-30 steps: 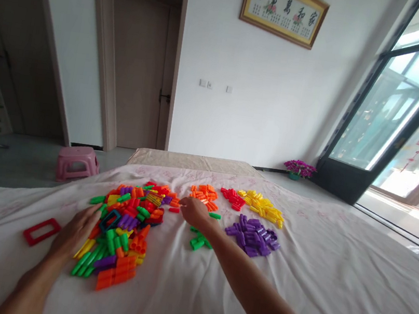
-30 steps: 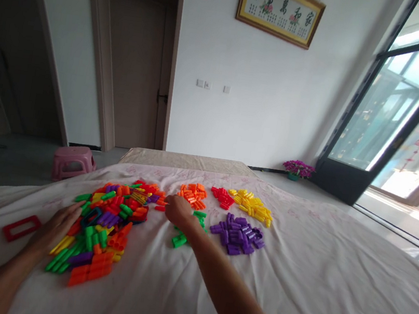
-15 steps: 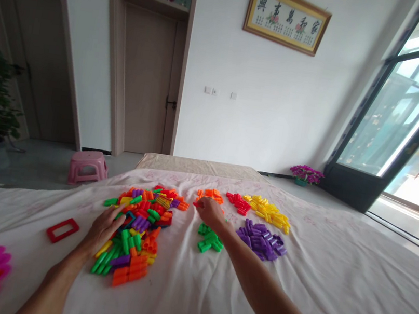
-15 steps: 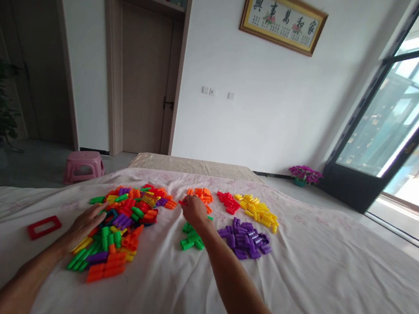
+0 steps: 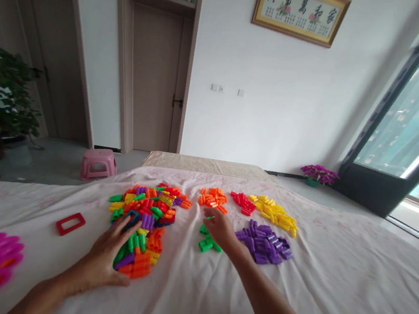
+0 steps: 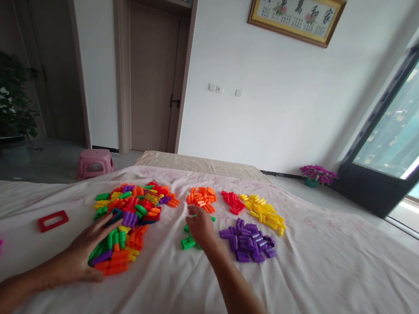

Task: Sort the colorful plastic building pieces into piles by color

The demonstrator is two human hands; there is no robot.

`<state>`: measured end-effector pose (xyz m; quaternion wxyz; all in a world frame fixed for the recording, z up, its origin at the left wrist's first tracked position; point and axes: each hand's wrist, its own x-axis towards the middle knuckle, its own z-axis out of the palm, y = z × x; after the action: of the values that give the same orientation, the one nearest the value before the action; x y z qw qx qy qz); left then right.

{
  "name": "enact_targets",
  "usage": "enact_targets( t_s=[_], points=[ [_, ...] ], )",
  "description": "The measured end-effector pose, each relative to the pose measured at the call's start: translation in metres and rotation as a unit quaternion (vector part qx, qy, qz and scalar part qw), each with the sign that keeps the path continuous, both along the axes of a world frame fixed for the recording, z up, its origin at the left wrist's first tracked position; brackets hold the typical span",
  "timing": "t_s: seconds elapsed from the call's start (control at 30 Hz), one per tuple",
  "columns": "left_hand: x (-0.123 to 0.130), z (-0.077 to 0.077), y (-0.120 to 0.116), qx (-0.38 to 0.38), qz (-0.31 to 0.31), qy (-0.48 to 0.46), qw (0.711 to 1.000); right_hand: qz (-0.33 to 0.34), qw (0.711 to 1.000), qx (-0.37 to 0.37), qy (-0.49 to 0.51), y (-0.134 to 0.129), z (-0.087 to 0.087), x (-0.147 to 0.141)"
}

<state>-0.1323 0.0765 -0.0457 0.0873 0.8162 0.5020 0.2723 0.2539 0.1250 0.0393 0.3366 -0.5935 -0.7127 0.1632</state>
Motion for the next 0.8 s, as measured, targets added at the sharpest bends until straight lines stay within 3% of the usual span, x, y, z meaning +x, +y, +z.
enact_targets(
  t_s=[0.1, 0.2, 0.4, 0.57, 0.7, 0.8],
  points=[
    [0.022, -0.003, -0.014, 0.053, 0.026, 0.035, 0.998, 0.049, 0.998, -0.033, 0.004, -0.023, -0.024, -0.042],
    [0.051, -0.005, -0.014, 0.102, 0.052, 0.032, 0.993, 0.053, 0.997, -0.003, -0.061, -0.036, -0.033, -0.065],
    [0.103, 0.004, -0.006, 0.132, 0.070, 0.031, 0.988, 0.032, 0.984, -0.008, -0.176, -0.041, -0.027, -0.062],
    [0.112, 0.045, 0.017, 0.157, 0.090, -0.037, 0.983, 0.005, 0.985, 0.027, -0.169, -0.041, -0.032, -0.056],
    [0.107, 0.087, 0.069, 0.120, 0.077, -0.055, 0.988, 0.002, 0.988, 0.037, -0.149, -0.040, -0.032, -0.056],
    [0.109, 0.103, 0.108, 0.091, 0.041, -0.025, 0.995, 0.004, 0.988, 0.034, -0.148, -0.039, -0.032, -0.056]
  ],
)
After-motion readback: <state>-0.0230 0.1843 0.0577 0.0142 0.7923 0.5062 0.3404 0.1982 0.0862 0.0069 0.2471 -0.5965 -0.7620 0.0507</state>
